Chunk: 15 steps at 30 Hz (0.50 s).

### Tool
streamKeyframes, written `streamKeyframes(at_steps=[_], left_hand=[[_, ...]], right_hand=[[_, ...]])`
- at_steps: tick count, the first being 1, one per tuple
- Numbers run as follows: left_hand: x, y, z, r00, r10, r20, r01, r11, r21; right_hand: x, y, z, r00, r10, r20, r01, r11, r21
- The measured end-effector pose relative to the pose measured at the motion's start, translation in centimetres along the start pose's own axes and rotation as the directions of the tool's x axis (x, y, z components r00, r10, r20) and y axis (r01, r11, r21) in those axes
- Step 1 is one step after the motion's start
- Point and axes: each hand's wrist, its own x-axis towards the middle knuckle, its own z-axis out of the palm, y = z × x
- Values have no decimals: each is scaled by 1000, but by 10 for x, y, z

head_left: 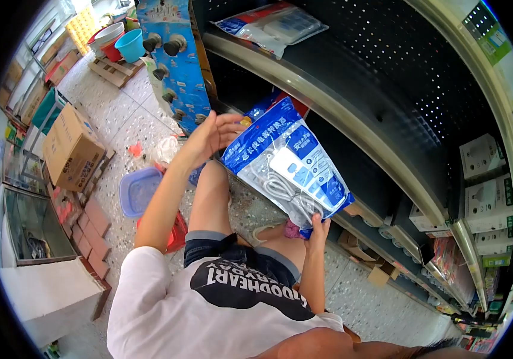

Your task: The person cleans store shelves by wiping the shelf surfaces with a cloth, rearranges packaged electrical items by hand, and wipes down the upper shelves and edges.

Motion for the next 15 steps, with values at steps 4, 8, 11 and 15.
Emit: streamKeyframes(at_steps=[4, 8, 11, 15], left_hand=[[-26, -35, 9, 991, 27, -133, -44, 990, -134], [-39, -56, 6, 976, 71, -207, -106, 981, -163], [-43, -58, 4, 969, 107, -223, -147, 975, -169], [-44, -48, 9, 964, 153, -217, -181, 977, -114]], right_hand=[[2, 4, 2, 995, -103, 0, 103, 987, -120], [0, 4, 11, 978, -205, -28, 196, 963, -184], [-3, -2, 21, 982, -186, -23, 183, 977, -112], [-7, -8, 29, 985, -171, -25, 169, 983, -77]])
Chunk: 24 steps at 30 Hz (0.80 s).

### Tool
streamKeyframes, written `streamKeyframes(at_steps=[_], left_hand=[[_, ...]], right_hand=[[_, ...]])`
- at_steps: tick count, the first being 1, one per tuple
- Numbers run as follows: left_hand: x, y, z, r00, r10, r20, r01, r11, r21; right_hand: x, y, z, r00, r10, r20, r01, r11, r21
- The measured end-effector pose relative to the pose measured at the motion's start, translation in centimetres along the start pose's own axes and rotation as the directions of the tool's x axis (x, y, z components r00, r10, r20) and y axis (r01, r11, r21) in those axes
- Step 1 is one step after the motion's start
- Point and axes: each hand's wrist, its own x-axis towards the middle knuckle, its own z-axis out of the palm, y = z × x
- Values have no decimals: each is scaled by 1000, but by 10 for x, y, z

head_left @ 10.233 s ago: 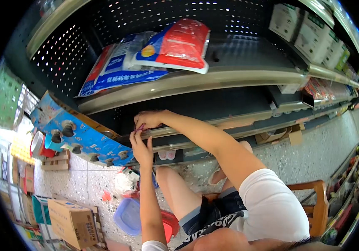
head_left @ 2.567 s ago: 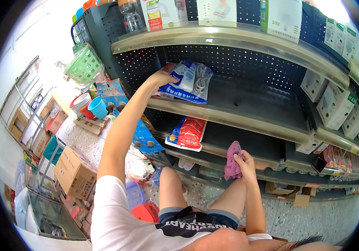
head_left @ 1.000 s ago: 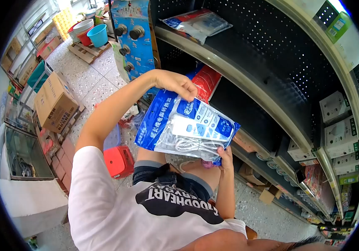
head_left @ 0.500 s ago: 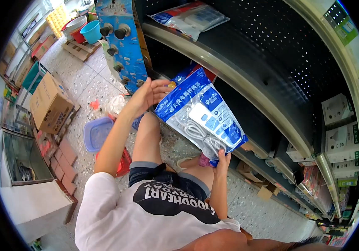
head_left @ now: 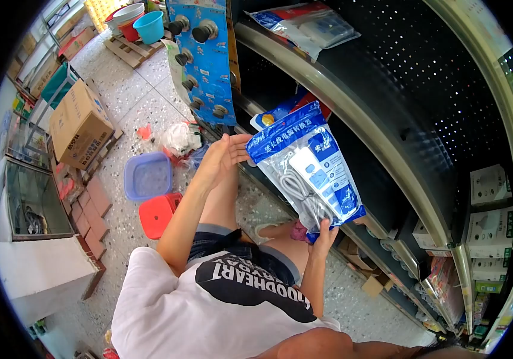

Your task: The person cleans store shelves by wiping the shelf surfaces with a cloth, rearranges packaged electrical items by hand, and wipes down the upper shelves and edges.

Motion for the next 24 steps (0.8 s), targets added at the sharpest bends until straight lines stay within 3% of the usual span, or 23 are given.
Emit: streamKeyframes(at_steps=[5, 11, 15, 17, 20, 23, 24], left_hand=[[-2, 1, 3, 1000, 3, -9, -2, 994, 105], [12, 1, 0, 998, 6, -67, -7, 1000, -4], [15, 0, 0, 988, 26, -155, -19, 999, 46], [14, -4, -2, 975, 30, -219, -14, 997, 76], [7, -5, 3, 956, 22, -292, 11, 994, 110], [2, 1, 8, 936, 30, -350, 36, 983, 182], [2, 2, 3, 903, 107, -416, 10, 963, 271]], right_hand=[[-3, -1, -1, 1000, 12, -23, -12, 999, -35], [-3, 6, -12, 998, 54, -27, -54, 998, -29], [-4, 1, -6, 999, 43, -34, -45, 998, -48], [-4, 1, -5, 1000, 12, -27, -16, 991, -132], [-1, 7, -19, 994, -100, 46, 110, 907, -407], [0, -8, -9, 983, -157, 93, 182, 861, -474], [2, -13, -8, 969, -197, 148, 246, 792, -559]])
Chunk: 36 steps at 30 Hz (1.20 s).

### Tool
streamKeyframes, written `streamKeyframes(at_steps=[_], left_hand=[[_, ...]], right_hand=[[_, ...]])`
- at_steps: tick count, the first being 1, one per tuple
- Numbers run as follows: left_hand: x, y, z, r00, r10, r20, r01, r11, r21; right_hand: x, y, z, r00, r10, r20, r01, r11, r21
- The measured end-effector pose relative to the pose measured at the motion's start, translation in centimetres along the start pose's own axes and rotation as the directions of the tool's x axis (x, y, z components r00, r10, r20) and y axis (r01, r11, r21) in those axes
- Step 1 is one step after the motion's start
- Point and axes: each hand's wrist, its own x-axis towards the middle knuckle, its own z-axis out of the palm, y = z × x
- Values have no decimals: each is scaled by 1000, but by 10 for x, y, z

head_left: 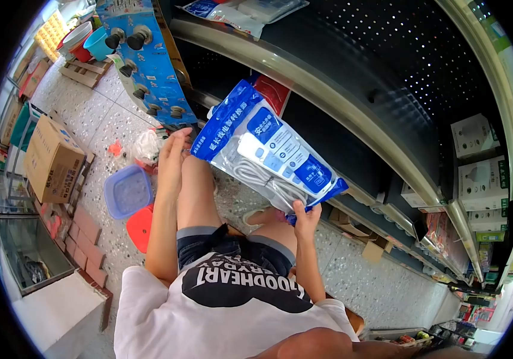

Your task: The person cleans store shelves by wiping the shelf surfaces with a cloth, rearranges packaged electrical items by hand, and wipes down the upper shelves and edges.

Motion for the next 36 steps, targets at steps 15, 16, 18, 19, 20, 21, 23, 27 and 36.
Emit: streamKeyframes(at_steps=[15, 16, 18, 19, 20, 21, 23, 27, 36], left_hand=[[-12, 35, -4, 879, -348, 325, 302, 935, 184], [-11, 34, -4, 869, -362, 336, 321, 931, 171], [-6, 33, -6, 853, -382, 354, 352, 924, 149], [-7, 35, -4, 842, -381, 381, 367, 923, 113], [-8, 36, -1, 832, -378, 406, 381, 921, 77], [-9, 38, 0, 822, -374, 429, 396, 917, 41], [-1, 24, -10, 799, -330, 502, 383, 924, -3], [-9, 25, 4, 860, -332, 388, 395, 914, -96], [-19, 30, 11, 869, -340, 359, 407, 905, -127]], right_hand=[[15, -60, 2, 996, -88, -10, 88, 996, 33], [23, -70, 0, 959, -282, -3, 280, 953, -119], [30, -87, -10, 857, -499, 131, 511, 785, -350], [33, -89, -7, 801, -584, 130, 582, 710, -396], [31, -92, -4, 789, -605, 106, 587, 692, -420], [29, -94, -1, 775, -626, 83, 591, 674, -444], [27, -96, -2, 711, -687, 149, 660, 580, -478], [22, -97, -3, 569, -776, 272, 761, 371, -533], [10, -108, -13, 477, -800, 364, 825, 264, -500]])
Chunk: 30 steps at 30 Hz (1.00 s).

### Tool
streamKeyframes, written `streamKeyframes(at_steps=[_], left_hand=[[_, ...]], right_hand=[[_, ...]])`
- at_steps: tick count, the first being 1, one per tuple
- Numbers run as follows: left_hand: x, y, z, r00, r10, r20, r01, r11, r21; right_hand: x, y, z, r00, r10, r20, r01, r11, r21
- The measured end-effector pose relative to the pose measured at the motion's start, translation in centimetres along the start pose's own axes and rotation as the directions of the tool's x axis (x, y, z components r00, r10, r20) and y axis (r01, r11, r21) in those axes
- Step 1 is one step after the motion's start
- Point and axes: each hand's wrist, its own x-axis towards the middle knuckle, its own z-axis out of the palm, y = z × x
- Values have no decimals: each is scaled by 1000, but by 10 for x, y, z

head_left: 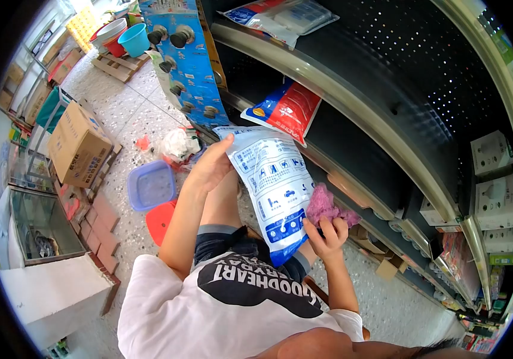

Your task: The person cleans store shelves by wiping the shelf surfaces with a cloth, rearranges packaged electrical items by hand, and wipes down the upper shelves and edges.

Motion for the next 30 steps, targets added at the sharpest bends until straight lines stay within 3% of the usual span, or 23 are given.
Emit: streamKeyframes(at_steps=[9, 14, 17, 21, 25, 26, 28, 30], left_hand=[[-3, -19, 23, 998, 55, 6, -55, 997, 48], [8, -28, 62, 989, 56, 134, -60, 998, 23], [41, -37, 68, 969, -21, 245, 32, 999, -41], [93, -28, 82, 941, -187, 283, 146, 976, 162], [141, -15, 107, 926, -202, 319, 155, 974, 165], [150, -9, 111, 895, -243, 374, 178, 964, 200], [178, -10, 115, 921, -208, 330, 143, 967, 210], [189, -7, 117, 927, -180, 329, 122, 974, 191]], right_hand=[[-39, -7, -16, 973, 194, -127, -213, 965, -154], [-67, -12, -20, 925, 315, -213, -359, 909, -213], [-73, -14, -14, 907, 373, -197, -409, 890, -200], [-72, -11, 6, 926, 338, -168, -374, 877, -300], [-56, -10, 31, 911, 405, -72, -407, 863, -298], [-45, -8, 36, 894, 443, -74, -444, 848, -290], [-21, -2, 45, 853, 516, -75, -515, 813, -271], [-8, 11, 65, 812, 555, -177, -583, 777, -239]])
